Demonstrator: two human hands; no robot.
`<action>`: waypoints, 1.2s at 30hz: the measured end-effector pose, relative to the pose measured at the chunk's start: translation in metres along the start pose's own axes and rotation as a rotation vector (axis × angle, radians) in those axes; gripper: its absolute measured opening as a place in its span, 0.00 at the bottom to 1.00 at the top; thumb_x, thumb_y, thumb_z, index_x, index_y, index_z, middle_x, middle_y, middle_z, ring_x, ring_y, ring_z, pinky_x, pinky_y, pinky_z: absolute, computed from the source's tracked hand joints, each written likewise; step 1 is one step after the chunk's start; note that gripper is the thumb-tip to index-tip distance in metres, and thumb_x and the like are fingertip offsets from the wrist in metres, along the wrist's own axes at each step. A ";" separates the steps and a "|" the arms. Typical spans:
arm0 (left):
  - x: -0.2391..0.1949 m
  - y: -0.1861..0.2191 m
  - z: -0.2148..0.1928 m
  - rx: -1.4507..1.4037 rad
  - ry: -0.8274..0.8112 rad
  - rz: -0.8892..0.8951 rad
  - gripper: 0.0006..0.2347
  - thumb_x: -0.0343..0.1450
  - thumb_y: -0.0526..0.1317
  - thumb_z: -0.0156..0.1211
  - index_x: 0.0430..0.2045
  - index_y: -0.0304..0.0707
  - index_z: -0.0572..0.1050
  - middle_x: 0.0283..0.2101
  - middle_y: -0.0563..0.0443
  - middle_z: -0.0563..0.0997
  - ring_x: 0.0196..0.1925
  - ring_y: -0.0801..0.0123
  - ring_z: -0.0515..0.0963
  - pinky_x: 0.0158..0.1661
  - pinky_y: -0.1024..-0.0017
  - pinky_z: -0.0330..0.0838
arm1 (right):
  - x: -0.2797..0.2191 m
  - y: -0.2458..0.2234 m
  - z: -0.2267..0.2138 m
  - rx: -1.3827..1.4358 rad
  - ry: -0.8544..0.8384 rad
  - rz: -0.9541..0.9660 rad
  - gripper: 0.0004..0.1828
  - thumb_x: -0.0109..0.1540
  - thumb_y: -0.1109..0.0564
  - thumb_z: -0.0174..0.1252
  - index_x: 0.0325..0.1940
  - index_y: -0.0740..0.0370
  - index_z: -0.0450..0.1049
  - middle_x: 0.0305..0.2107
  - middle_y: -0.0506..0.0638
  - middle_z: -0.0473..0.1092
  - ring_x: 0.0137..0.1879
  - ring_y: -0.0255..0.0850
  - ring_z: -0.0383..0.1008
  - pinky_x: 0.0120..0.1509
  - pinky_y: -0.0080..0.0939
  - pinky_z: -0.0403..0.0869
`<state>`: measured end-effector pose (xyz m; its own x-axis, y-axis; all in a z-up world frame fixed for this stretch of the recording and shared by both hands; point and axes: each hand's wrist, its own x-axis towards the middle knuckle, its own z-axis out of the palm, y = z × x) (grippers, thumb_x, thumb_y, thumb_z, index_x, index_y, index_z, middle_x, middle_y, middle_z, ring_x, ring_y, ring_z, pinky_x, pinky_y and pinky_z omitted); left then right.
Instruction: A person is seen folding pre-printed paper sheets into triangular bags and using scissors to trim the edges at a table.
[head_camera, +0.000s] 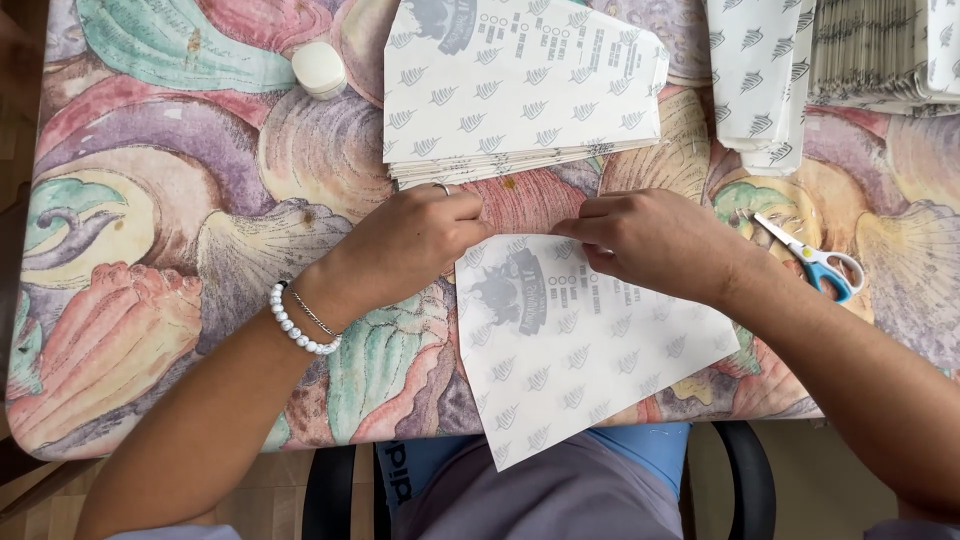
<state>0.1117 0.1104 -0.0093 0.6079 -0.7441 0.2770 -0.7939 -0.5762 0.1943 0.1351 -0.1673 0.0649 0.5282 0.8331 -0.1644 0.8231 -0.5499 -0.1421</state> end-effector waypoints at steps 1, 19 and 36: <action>0.001 0.001 0.000 0.000 0.000 0.000 0.06 0.72 0.28 0.58 0.30 0.36 0.82 0.28 0.53 0.77 0.32 0.61 0.82 0.36 0.67 0.78 | -0.001 0.000 0.002 0.000 0.000 0.000 0.08 0.63 0.62 0.59 0.45 0.61 0.81 0.31 0.52 0.79 0.39 0.44 0.83 0.45 0.42 0.82; 0.010 0.011 -0.001 0.156 0.057 0.175 0.09 0.72 0.28 0.59 0.20 0.39 0.79 0.24 0.61 0.71 0.31 0.72 0.76 0.45 0.70 0.73 | -0.010 0.003 0.029 -0.380 0.173 -0.251 0.06 0.65 0.57 0.60 0.36 0.57 0.81 0.27 0.44 0.73 0.34 0.35 0.74 0.42 0.36 0.78; 0.010 0.019 -0.011 0.287 0.041 0.195 0.11 0.71 0.27 0.58 0.19 0.41 0.78 0.23 0.60 0.70 0.32 0.70 0.74 0.42 0.67 0.69 | -0.005 -0.011 0.024 -0.407 0.035 -0.147 0.17 0.64 0.59 0.56 0.57 0.49 0.78 0.33 0.44 0.75 0.38 0.36 0.76 0.46 0.37 0.78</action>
<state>0.1026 0.0956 0.0071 0.4398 -0.8387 0.3212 -0.8548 -0.5006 -0.1368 0.1180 -0.1671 0.0436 0.3998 0.9064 -0.1366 0.9017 -0.3621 0.2365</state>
